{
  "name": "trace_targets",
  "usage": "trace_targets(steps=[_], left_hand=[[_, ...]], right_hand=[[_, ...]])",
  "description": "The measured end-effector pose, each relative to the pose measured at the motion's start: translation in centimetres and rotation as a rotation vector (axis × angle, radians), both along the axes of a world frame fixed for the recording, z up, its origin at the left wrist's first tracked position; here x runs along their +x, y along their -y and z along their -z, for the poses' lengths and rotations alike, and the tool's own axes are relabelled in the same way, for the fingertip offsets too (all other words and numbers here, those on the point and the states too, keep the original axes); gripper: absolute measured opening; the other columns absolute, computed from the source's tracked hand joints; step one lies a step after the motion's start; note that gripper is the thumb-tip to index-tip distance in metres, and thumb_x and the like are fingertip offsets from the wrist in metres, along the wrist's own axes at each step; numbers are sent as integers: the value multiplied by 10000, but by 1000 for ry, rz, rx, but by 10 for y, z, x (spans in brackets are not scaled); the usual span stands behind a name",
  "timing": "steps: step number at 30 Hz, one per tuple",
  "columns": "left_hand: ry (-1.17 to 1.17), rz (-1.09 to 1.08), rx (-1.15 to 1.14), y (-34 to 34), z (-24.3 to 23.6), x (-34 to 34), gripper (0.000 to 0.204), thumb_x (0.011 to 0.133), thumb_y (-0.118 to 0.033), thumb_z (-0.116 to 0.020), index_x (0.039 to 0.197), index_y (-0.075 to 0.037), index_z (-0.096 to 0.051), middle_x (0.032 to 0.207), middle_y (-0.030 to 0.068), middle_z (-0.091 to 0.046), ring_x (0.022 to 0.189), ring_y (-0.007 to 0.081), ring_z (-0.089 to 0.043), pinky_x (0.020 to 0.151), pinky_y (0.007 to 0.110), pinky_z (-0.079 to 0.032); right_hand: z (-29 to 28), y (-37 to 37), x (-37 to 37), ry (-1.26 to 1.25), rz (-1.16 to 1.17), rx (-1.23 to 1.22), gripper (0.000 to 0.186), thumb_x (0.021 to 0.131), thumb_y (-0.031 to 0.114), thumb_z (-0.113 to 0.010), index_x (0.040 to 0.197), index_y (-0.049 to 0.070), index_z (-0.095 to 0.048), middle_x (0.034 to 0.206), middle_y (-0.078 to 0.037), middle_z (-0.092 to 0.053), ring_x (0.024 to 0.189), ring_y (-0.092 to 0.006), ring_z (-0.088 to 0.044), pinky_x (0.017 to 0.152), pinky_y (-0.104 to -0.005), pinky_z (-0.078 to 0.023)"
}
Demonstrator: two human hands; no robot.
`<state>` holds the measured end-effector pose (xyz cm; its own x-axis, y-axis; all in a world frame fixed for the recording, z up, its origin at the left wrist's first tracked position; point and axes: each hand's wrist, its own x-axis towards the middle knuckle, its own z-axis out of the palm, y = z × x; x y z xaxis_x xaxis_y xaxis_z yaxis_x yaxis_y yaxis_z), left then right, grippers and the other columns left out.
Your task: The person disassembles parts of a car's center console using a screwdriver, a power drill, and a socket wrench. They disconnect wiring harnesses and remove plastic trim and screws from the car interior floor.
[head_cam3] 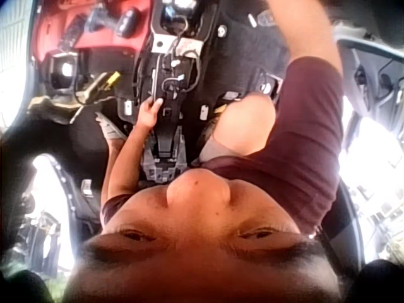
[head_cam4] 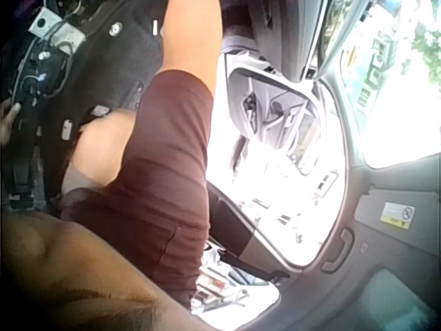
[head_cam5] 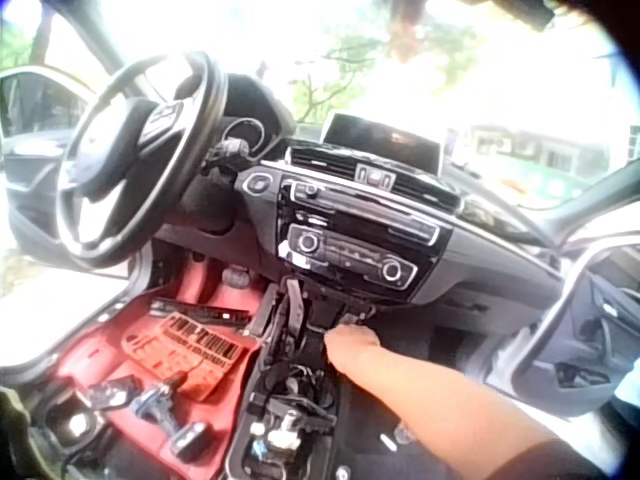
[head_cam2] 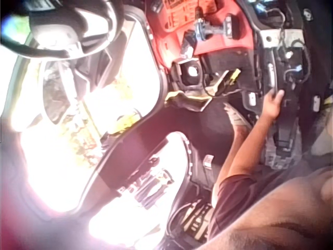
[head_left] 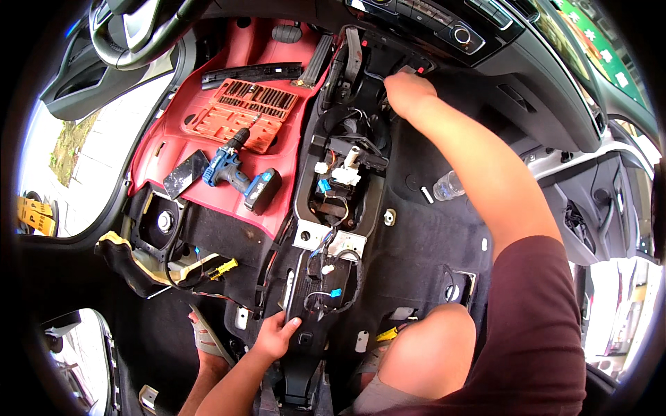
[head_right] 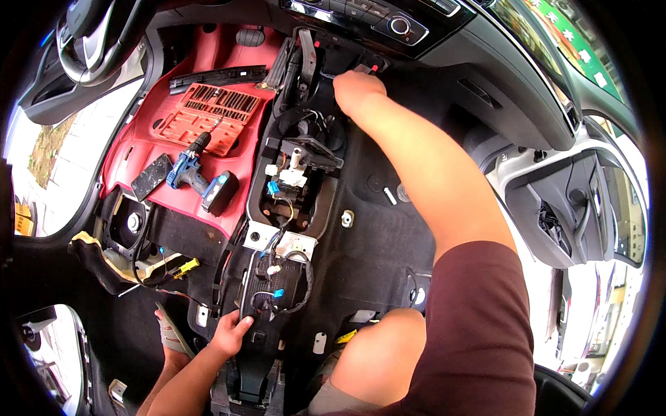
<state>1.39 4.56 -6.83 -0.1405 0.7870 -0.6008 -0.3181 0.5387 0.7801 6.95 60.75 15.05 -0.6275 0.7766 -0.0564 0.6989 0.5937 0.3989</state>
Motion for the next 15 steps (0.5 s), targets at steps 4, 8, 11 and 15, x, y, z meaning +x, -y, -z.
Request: trace_targets(steps=[4, 8, 11, 15], left_hand=[[-17, 36, -10, -4, -2, -1, 366, 1056, -301, -670, 1121, 59, -673, 965, 50, -704, 884, 109, -586, 818, 313, -514], [-54, 47, -9, -6, -4, -1, 363, 1055, -305, -669, 1095, 56, -675, 941, 51, -698, 872, 110, -579, 806, 318, -511], [-82, 36, -32, 3, 1, -4, 370, 1054, -309, -671, 1102, 58, -677, 947, 59, -706, 878, 115, -586, 814, 323, -514], [-87, 103, -44, -8, -3, -5, 386, 1051, -314, -677, 1131, 63, -683, 981, 73, -726, 903, 123, -606, 842, 325, -523]], right_hand=[[-13, -44, -8, 35, 111, -164, 422, 904, 6, -611, 1307, 81, -711, 1271, -243, -710, 1187, -402, -694, 964, -463, -581], [9, -60, 1, -89, 240, -285, 419, 940, 57, -612, 1351, 90, -689, 1193, -247, -738, 1077, -416, -737, 848, -457, -599], [4, -23, 5, -550, 332, -527, 407, 965, 121, -638, 1370, 96, -676, 1126, -238, -752, 985, -419, -750, 768, -462, -597], [30, -46, 33, -370, 23, -116, 380, 974, 173, -644, 1348, 131, -696, 1195, -211, -739, 1106, -395, -717, 915, -467, -581]])
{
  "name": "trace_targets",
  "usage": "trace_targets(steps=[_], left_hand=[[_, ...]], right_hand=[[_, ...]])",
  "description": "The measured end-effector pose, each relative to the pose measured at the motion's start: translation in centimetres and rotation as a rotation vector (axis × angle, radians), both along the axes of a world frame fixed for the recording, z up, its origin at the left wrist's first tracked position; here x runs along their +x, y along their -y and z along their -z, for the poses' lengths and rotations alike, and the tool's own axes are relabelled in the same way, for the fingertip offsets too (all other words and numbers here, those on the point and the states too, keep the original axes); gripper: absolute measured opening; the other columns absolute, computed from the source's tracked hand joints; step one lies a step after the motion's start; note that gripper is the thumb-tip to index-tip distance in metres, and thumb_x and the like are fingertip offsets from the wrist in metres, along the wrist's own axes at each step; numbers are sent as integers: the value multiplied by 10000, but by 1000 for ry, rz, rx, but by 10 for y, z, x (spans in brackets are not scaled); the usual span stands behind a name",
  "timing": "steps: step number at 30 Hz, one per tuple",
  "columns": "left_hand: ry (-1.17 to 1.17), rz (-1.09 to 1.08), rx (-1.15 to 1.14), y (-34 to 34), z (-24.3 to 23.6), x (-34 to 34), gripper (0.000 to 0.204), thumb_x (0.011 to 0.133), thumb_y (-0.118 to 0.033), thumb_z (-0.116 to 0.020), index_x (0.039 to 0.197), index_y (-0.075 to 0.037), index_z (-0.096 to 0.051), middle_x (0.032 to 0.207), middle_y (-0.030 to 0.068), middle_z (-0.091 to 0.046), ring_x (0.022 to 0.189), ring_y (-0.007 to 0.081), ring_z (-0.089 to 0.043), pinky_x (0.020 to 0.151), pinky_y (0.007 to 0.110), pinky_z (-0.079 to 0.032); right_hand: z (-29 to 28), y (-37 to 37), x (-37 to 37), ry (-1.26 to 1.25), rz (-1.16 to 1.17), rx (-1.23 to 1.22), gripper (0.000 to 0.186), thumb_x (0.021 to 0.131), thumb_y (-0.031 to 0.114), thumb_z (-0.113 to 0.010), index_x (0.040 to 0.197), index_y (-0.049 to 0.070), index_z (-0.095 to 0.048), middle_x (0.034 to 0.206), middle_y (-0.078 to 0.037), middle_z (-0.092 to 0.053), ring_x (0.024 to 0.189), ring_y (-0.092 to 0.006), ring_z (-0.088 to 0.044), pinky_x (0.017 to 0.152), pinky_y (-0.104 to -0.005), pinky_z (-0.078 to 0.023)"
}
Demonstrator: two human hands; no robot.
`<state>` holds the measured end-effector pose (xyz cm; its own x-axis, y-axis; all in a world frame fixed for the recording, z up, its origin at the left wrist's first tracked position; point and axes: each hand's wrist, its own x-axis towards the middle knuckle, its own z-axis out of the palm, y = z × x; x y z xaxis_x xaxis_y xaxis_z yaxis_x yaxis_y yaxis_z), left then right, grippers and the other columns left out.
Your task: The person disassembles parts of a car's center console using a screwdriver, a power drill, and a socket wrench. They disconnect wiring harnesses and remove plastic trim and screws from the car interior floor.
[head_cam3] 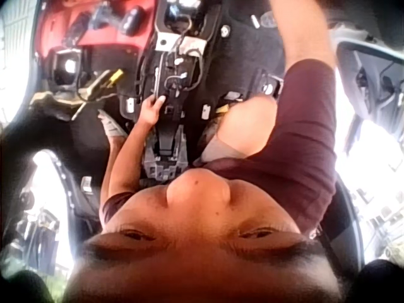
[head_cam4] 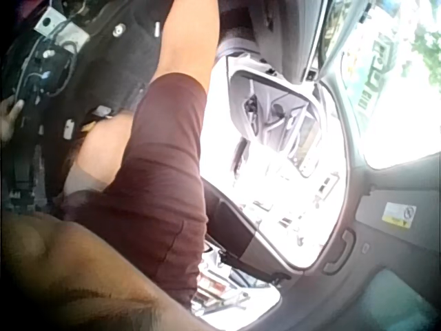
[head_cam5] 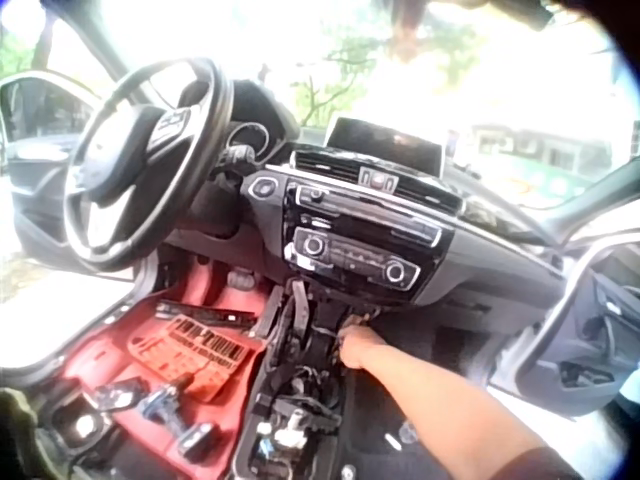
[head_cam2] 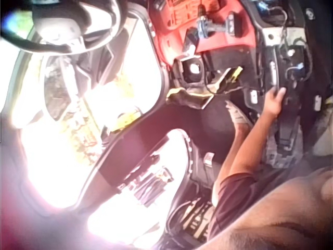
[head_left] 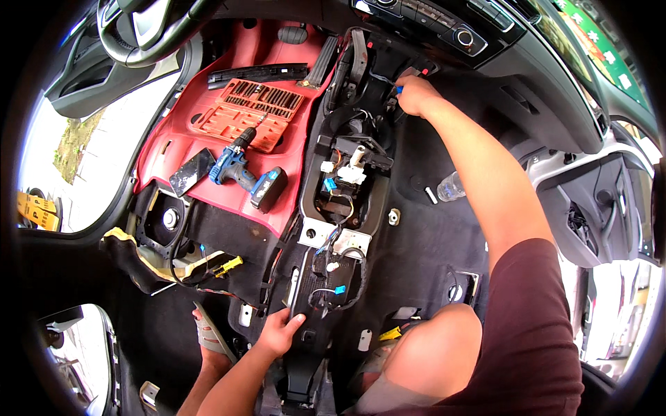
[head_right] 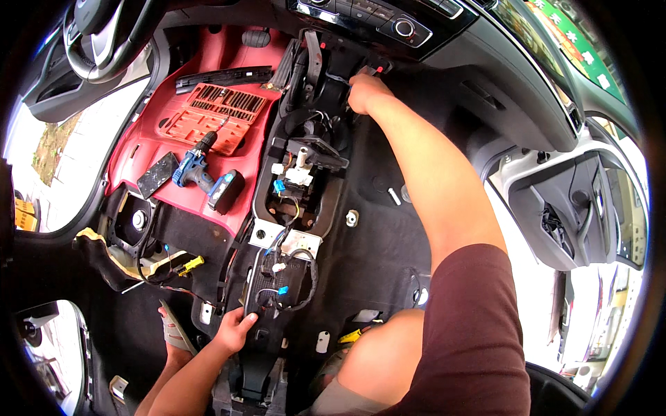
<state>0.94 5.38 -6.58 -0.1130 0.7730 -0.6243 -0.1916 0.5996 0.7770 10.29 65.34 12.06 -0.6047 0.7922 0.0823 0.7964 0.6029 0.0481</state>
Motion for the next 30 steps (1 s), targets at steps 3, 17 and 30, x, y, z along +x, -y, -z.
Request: trace_targets(steps=[3, 17, 30], left_hand=[[40, -55, 22, 5, 0, 0, 392, 1048, -313, -682, 1145, 67, -686, 1003, 84, -739, 924, 123, -617, 856, 327, -527], [-56, -16, 52, 4, 0, 0, 422, 1014, -369, -712, 1128, 37, -724, 948, 151, -769, 861, 164, -678, 834, 355, -539], [-107, 18, 41, 5, 5, -3, 451, 1002, -403, -715, 1117, 33, -728, 925, 177, -762, 855, 191, -702, 828, 373, -543]], right_hand=[[-17, 26, -13, 98, 62, -20, 354, 972, 155, -615, 1312, 113, -703, 1273, -195, -714, 1195, -388, -673, 1015, -465, -546], [-70, 35, -28, 80, -4, -45, 366, 974, 288, -633, 1284, 117, -727, 1306, -201, -699, 1252, -391, -643, 1053, -455, -518], [-31, 9, 14, 41, 38, -17, 355, 1012, 282, -611, 1296, 96, -715, 1309, -202, -695, 1241, -382, -645, 1073, -444, -508]])
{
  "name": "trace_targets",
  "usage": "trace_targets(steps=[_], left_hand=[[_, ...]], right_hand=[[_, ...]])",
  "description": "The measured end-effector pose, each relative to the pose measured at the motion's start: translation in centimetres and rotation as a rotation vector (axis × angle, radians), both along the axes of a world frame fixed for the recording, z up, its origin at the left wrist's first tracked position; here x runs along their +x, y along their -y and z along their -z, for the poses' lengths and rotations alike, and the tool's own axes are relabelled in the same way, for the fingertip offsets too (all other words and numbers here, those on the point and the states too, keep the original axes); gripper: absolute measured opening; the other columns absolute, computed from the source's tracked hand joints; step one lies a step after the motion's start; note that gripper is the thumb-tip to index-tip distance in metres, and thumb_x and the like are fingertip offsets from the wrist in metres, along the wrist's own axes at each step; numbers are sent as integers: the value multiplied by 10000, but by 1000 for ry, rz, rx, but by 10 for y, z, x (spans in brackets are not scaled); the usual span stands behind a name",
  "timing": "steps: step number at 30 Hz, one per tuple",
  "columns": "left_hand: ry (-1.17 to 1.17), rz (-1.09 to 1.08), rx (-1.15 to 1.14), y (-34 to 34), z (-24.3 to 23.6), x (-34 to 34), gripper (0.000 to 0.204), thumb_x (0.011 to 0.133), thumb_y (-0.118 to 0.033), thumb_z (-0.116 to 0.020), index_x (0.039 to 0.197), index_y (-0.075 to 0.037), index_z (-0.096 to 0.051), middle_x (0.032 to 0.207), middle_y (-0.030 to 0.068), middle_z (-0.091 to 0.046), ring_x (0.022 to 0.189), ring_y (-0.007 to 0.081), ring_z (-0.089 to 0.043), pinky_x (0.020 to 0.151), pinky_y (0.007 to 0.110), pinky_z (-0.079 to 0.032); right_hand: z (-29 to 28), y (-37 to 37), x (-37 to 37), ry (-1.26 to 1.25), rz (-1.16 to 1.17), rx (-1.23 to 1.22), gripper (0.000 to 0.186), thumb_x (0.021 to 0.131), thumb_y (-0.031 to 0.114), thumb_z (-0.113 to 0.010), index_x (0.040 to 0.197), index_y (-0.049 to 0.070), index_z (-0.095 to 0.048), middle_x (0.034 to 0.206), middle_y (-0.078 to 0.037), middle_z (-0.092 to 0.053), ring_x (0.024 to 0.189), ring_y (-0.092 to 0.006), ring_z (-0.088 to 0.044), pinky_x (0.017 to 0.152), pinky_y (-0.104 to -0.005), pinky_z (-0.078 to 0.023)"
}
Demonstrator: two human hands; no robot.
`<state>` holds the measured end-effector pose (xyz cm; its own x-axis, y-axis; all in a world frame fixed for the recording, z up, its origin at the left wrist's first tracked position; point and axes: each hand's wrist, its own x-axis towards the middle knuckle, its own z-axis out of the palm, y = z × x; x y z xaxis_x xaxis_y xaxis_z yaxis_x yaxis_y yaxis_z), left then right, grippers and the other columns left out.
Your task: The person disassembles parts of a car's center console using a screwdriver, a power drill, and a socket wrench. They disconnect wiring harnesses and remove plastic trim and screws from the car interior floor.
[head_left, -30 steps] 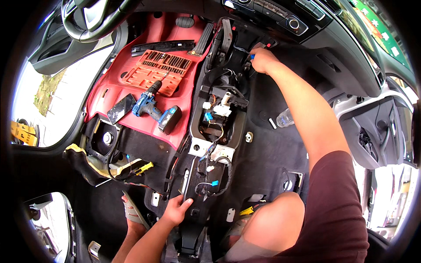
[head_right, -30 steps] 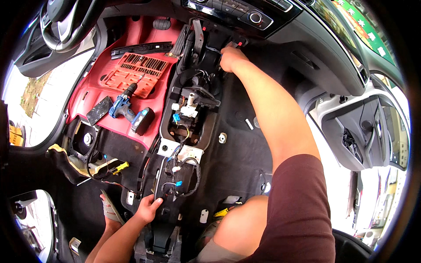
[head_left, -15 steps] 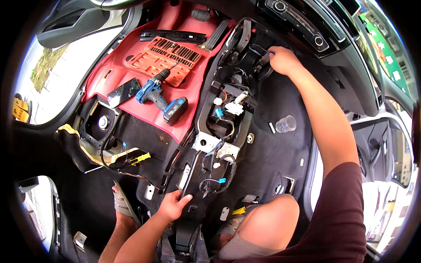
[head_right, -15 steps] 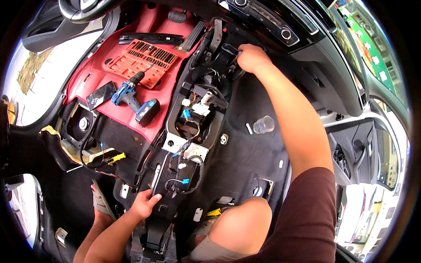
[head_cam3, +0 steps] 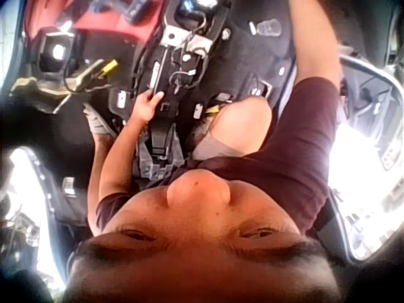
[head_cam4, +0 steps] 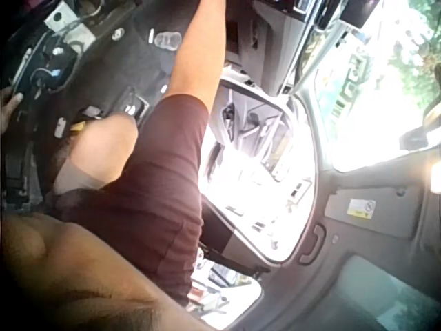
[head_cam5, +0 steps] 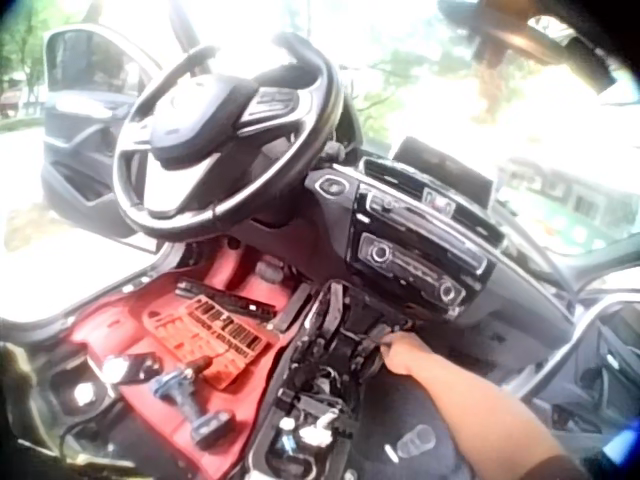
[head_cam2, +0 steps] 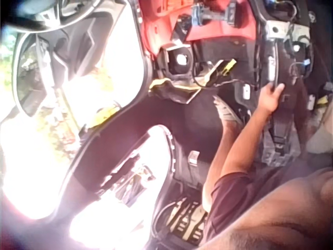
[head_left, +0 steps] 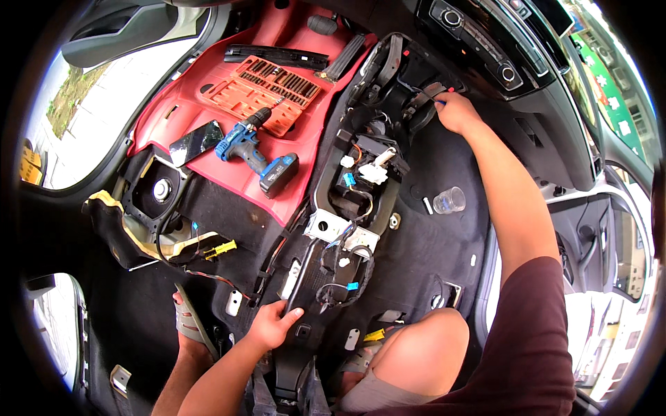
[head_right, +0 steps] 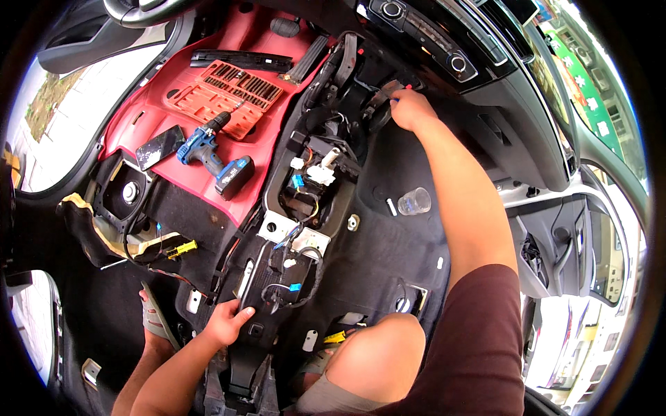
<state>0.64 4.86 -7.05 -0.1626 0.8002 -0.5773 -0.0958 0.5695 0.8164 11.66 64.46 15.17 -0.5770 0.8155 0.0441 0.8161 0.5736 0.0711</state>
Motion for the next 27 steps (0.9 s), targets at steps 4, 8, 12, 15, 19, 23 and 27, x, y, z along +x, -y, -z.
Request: trace_targets(steps=[4, 8, 12, 15, 19, 23, 27], left_hand=[[10, 24, -47, -4, -9, -2, 434, 1010, -372, -711, 1124, 46, -718, 932, 152, -764, 857, 159, -676, 831, 361, -541], [113, -43, 4, 0, -2, 2, 396, 1023, -326, -704, 1129, 55, -707, 955, 112, -761, 874, 134, -645, 835, 349, -538], [107, -40, -2, 1, -2, 0, 382, 1032, -313, -697, 1116, 60, -702, 960, 98, -751, 887, 129, -634, 836, 341, -537], [98, -32, -7, -4, -11, 0, 387, 1033, -319, -696, 1106, 61, -699, 956, 96, -747, 885, 126, -628, 831, 337, -535], [116, -54, 10, -1, -3, 2, 389, 1033, -321, -696, 1107, 61, -695, 952, 91, -742, 878, 121, -618, 822, 334, -532], [98, -19, -13, -5, -13, -1, 385, 1030, -319, -701, 1097, 60, -697, 942, 84, -738, 876, 117, -611, 823, 332, -530], [94, -37, 10, -2, -11, 0, 379, 1030, -314, -696, 1066, 63, -682, 920, 70, -721, 849, 112, -601, 778, 329, -522]], right_hand=[[7, -8, 17, -68, -104, 4, 343, 1003, 262, -617, 1277, 78, -712, 1242, -220, -713, 1188, -412, -658, 1032, -463, -527], [12, 4, 13, -102, -121, 1, 313, 989, 228, -606, 1225, 52, -714, 1172, -236, -724, 1139, -437, -666, 994, -486, -538], [24, 41, 5, -265, 35, -31, 294, 980, 169, -537, 1179, 45, -714, 1159, -234, -734, 1049, -404, -720, 872, -482, -581], [15, 45, 3, -669, 445, -648, 252, 1008, 104, -456, 1170, 63, -644, 834, -121, -640, 667, -227, -630, 511, -365, -478], [10, 36, -3, -967, 573, -924, 82, 1000, 69, -463, 1051, 79, -526, 794, -65, -529, 608, -154, -532, 465, -284, -414], [6, 23, -17, -990, 630, -940, 107, 999, 54, -447, 1078, 77, -516, 860, -87, -561, 649, -176, -599, 499, -293, -524], [-9, 24, -45, -965, 681, -961, 130, 1007, 46, -400, 1100, 56, -490, 862, -88, -562, 626, -166, -601, 489, -271, -545]])
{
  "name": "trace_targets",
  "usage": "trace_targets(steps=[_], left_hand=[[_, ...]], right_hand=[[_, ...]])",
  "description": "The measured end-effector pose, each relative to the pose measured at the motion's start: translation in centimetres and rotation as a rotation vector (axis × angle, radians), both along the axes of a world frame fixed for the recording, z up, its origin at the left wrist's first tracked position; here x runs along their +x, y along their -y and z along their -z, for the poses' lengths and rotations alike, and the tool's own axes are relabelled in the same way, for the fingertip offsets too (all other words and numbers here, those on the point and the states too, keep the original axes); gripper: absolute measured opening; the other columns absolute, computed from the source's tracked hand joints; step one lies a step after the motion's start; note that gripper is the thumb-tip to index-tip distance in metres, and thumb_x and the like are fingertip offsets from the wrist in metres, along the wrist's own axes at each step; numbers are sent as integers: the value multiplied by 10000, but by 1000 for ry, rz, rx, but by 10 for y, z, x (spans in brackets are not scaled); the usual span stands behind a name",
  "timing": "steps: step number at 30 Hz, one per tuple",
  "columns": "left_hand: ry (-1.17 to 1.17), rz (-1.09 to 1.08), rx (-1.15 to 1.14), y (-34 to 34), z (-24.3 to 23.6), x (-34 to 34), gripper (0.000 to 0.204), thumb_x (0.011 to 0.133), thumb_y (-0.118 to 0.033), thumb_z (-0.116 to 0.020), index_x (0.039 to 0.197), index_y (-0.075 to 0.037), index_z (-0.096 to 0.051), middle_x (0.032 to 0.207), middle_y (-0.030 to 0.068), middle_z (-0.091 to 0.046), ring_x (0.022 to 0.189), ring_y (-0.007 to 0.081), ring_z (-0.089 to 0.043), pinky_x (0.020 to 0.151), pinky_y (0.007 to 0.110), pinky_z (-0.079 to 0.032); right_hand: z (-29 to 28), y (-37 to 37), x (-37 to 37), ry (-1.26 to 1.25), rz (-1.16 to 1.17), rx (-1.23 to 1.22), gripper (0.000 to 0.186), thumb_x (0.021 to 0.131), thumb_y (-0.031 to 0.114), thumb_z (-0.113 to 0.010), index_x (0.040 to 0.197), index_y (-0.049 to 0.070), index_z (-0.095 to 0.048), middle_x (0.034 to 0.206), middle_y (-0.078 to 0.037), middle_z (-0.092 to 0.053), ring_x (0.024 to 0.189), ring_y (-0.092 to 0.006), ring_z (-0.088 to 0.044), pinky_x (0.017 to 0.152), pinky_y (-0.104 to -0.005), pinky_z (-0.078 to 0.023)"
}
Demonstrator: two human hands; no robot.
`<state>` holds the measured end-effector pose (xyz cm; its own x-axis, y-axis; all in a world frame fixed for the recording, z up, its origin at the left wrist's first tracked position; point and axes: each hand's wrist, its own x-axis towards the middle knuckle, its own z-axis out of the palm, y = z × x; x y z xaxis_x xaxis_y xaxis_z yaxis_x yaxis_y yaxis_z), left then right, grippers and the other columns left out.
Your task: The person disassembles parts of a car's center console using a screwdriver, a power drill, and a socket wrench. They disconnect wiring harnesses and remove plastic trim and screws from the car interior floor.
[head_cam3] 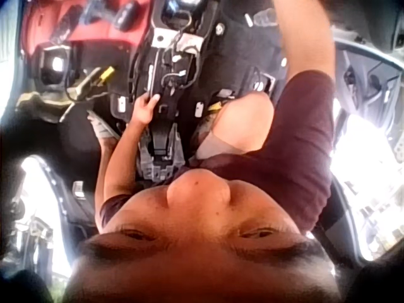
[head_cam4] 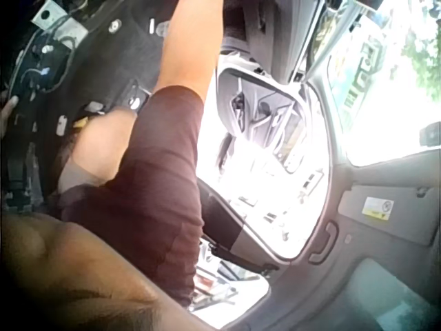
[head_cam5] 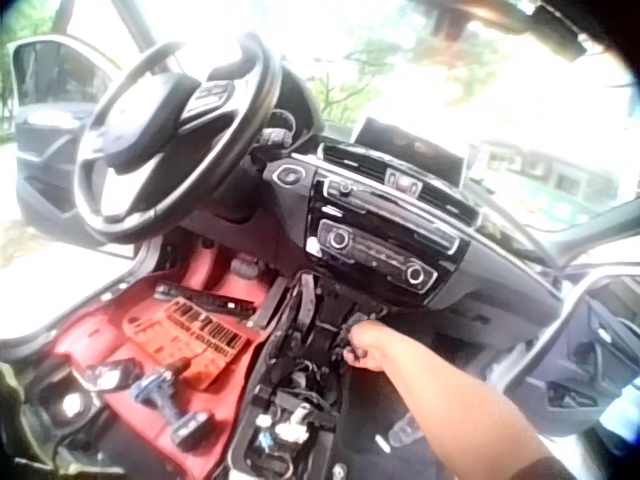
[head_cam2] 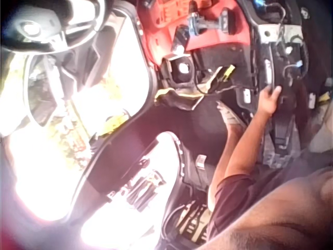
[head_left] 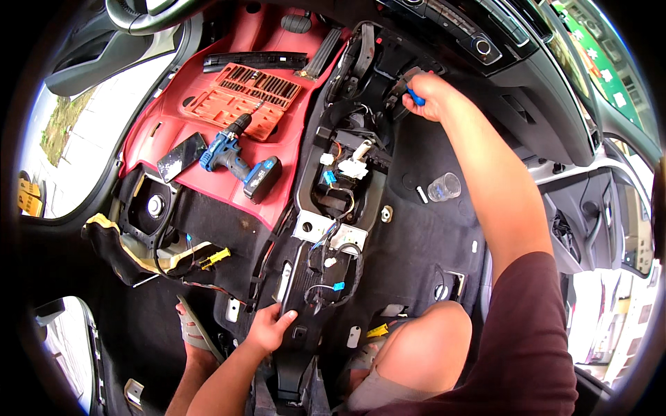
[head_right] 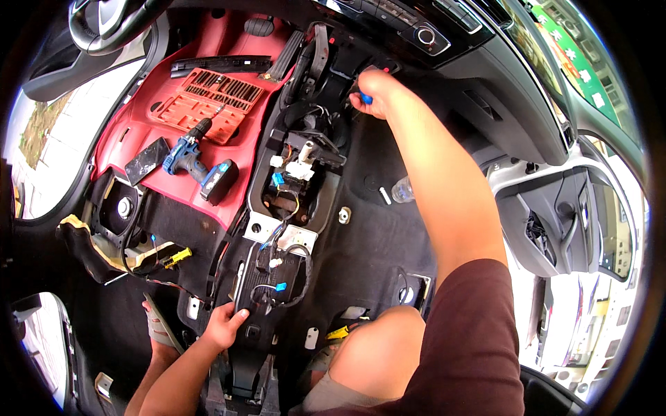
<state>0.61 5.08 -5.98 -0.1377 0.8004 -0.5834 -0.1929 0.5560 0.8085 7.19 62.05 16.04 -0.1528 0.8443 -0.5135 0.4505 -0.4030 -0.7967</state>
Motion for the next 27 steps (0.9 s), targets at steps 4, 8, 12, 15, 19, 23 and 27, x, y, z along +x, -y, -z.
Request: trace_targets(steps=[4, 8, 12, 15, 19, 23, 27], left_hand=[[34, -8, 15, 1, 9, 2, 364, 1038, -294, -685, 1083, 67, -677, 941, 65, -720, 865, 111, -605, 788, 325, -524], [59, -30, 12, 5, 19, 4, 387, 1022, -322, -713, 1104, 56, -712, 940, 86, -746, 867, 113, -616, 820, 332, -527], [74, -52, 26, 2, 11, 4, 380, 1029, -317, -706, 1110, 54, -708, 937, 81, -745, 859, 112, -616, 807, 330, -526], [81, -54, 23, 5, 14, 4, 378, 1031, -314, -706, 1120, 54, -704, 944, 75, -744, 862, 109, -615, 805, 323, -524], [109, -44, 17, -2, 5, 5, 372, 1032, -305, -711, 1130, 54, -700, 955, 65, -741, 865, 109, -612, 804, 311, -521], [139, -100, 19, 0, -2, 4, 360, 1033, -296, -711, 1123, 53, -695, 953, 58, -733, 863, 109, -607, 791, 308, -518], [120, -84, -2, 1, -2, 3, 357, 1033, -296, -709, 1117, 51, -696, 942, 55, -729, 857, 105, -603, 783, 307, -516]], right_hand=[[-9, -19, -16, 155, -20, -61, 135, 994, 46, -372, 1074, 65, -479, 828, -62, -543, 601, -126, -582, 423, -210, -440], [-17, -11, -33, 320, -118, 5, 99, 954, -27, -431, 934, 53, -487, 707, -19, -500, 513, -69, -492, 373, -161, -311], [-17, -16, -46, 357, -90, 66, 99, 948, -18, -420, 898, 44, -480, 696, -33, -509, 495, -67, -486, 358, -156, -298], [-16, -34, -54, 297, -12, -35, 85, 935, -14, -428, 881, 29, -478, 672, -40, -509, 467, -61, -463, 347, -154, -302], [0, -98, -50, 356, 5, -169, 84, 935, 39, -430, 867, 34, -478, 645, -33, -516, 434, -53, -425, 338, -150, -302], [13, -83, -74, 382, -33, -38, 104, 946, 69, -413, 874, 59, -488, 627, -23, -515, 433, -51, -430, 339, -149, -292], [18, -77, -81, 412, -35, -5, 113, 948, 78, -397, 870, 79, -479, 602, -9, -499, 436, -46, -438, 347, -154, -287]])
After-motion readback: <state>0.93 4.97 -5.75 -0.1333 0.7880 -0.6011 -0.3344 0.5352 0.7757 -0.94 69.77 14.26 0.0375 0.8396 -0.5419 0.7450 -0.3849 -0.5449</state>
